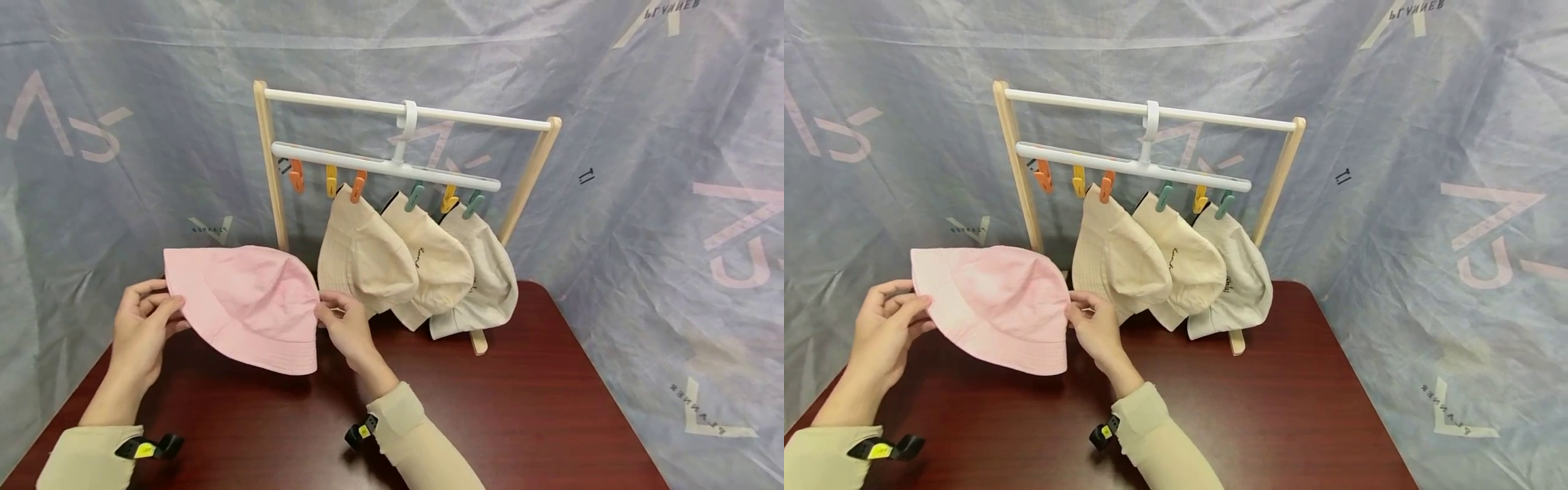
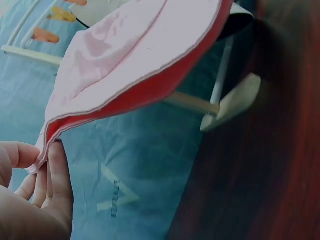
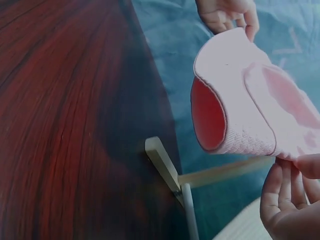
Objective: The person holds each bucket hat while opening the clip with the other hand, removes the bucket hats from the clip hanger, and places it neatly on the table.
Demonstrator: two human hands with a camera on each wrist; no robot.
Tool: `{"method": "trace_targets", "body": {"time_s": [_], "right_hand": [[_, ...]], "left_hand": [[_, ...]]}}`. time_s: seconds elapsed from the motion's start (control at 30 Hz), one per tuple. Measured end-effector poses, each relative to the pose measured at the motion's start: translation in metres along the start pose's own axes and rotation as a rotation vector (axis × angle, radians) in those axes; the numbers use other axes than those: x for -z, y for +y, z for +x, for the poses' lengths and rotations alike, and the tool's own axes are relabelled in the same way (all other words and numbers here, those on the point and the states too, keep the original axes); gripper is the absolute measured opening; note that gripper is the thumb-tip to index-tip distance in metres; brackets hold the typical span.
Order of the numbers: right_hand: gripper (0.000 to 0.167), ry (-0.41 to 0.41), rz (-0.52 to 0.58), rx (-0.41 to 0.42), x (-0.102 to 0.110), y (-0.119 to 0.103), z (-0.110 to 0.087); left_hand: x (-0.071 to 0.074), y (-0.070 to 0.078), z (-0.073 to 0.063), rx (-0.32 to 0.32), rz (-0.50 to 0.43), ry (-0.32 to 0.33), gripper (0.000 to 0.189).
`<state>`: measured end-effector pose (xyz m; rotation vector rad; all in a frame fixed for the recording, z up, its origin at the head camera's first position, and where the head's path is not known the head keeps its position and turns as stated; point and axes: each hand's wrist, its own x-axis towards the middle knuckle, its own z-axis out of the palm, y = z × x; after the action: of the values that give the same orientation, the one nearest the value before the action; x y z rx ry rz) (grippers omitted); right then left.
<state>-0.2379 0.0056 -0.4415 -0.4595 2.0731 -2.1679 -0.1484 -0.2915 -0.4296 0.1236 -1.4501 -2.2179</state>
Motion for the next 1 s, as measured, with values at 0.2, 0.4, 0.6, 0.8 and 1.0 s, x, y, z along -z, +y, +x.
{"method": "trace_targets", "body": {"time_s": [0.2, 0.4, 0.6, 0.8, 1.0], "right_hand": [[0.027, -0.046, 0.009, -0.048, -0.025, -0.001, 0.005], [0.027, -0.068, 0.037, -0.131, -0.048, 0.001, 0.012], [0.025, -0.062, 0.052, -0.184, -0.065, 0.009, 0.014], [0.025, -0.055, 0.03, -0.255, -0.081, 0.017, 0.011], [0.024, -0.084, -0.003, -0.297, -0.091, 0.023, 0.008]], "left_hand": [[0.03, 0.007, -0.006, 0.032, 0.013, 0.025, 0.037], [0.056, 0.009, -0.014, 0.066, 0.001, 0.059, 0.037], [0.075, 0.007, -0.019, 0.11, -0.007, 0.096, 0.037], [0.093, 0.005, -0.025, 0.132, 0.047, 0.085, 0.038], [0.106, 0.001, -0.032, 0.18, 0.078, 0.073, 0.038]]}}
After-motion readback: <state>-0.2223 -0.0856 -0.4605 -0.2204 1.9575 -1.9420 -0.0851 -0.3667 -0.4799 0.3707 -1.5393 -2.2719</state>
